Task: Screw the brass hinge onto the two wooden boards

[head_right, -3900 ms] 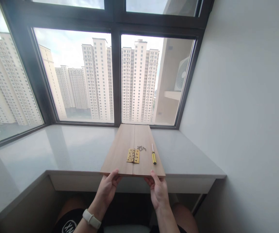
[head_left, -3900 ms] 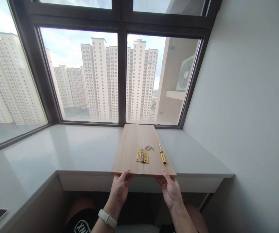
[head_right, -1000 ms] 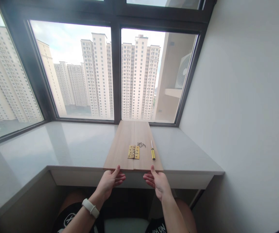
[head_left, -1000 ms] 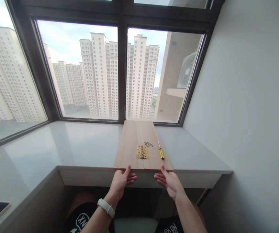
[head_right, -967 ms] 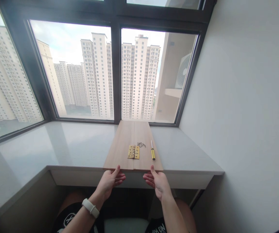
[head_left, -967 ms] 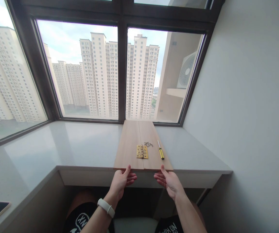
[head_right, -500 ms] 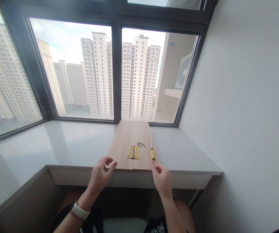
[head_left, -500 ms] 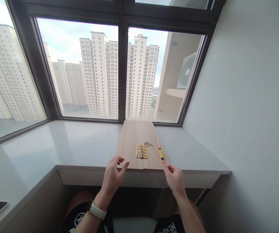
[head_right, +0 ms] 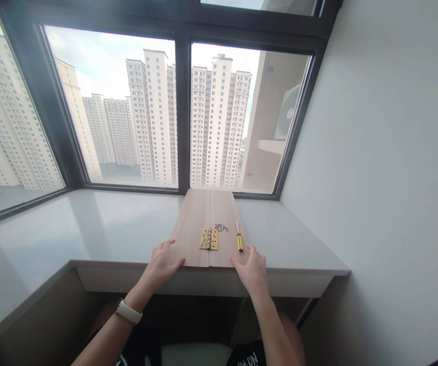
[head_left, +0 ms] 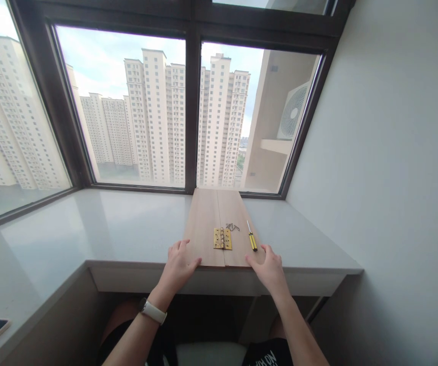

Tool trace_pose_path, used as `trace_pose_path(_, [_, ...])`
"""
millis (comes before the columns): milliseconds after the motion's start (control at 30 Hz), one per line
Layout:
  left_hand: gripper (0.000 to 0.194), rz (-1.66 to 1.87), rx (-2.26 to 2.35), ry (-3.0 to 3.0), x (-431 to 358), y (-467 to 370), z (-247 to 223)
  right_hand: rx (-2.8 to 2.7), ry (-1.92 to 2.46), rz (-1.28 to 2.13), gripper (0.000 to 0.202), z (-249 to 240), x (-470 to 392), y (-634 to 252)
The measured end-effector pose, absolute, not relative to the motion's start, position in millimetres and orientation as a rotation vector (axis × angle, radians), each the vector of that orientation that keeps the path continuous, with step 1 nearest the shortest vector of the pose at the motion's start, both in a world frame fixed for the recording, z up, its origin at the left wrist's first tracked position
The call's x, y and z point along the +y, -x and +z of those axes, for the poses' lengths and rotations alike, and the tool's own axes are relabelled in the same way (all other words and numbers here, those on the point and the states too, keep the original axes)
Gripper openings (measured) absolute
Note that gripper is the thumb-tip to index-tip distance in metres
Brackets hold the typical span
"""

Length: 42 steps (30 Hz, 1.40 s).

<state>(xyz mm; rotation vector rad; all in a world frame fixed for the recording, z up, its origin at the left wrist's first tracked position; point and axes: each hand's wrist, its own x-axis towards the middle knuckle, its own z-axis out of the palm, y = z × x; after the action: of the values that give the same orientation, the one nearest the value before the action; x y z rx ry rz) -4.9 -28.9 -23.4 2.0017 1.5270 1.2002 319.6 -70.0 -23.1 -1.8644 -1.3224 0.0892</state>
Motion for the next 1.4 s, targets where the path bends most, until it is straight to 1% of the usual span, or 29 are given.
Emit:
trace_pose_path(100, [0.073, 1.055, 1.602, -2.158, -19.2, 4.2, -9.6, -1.407, 1.981, -0.078, 0.063, -12.7, -64.2, -317.5])
trace_pose_path(200, [0.079, 0.987, 1.402, -2.313, -3.9, -7.1, 7.0, -1.493, 1.997, -0.203, 0.058, 0.4, -52.0, -311.3])
trace_pose_path(267, [0.083, 0.917, 1.244, -2.349, 8.0, -20.4, 16.4, -1.521, 2.034, -0.225, 0.055, 6.4, -41.7, -306.0])
trace_pose_path(367, [0.097, 0.788, 1.105, -2.376, 26.1, -43.0, 24.8, -1.505, 2.151, -0.208, 0.048, 8.8, -27.1, -300.8])
trace_pose_path(467, [0.107, 0.68, 1.014, -2.394, 42.5, -60.6, 25.6, -1.521, 2.23, -0.181, 0.036, 5.2, -18.0, -301.2])
trace_pose_path(567, [0.109, 0.612, 1.01, -2.362, 54.6, -69.2, 21.3, -1.524, 2.247, -0.194, 0.022, 0.4, -15.1, -304.2])
trace_pose_path(667, [0.112, 0.602, 1.024, -2.329, 60.9, -71.0, 16.2, -1.512, 2.235, -0.204, 0.017, -2.7, -14.5, -306.8])
trace_pose_path(1033, [0.113, 0.68, 0.989, -2.289, 61.7, -71.0, 17.8, -1.482, 2.208, -0.185, 0.015, -4.4, -11.2, -308.2])
trace_pose_path(1400, [0.112, 0.655, 0.991, -2.272, 59.2, -69.9, 21.3, -1.453, 2.171, -0.201, 0.015, -9.0, -12.4, -307.9])
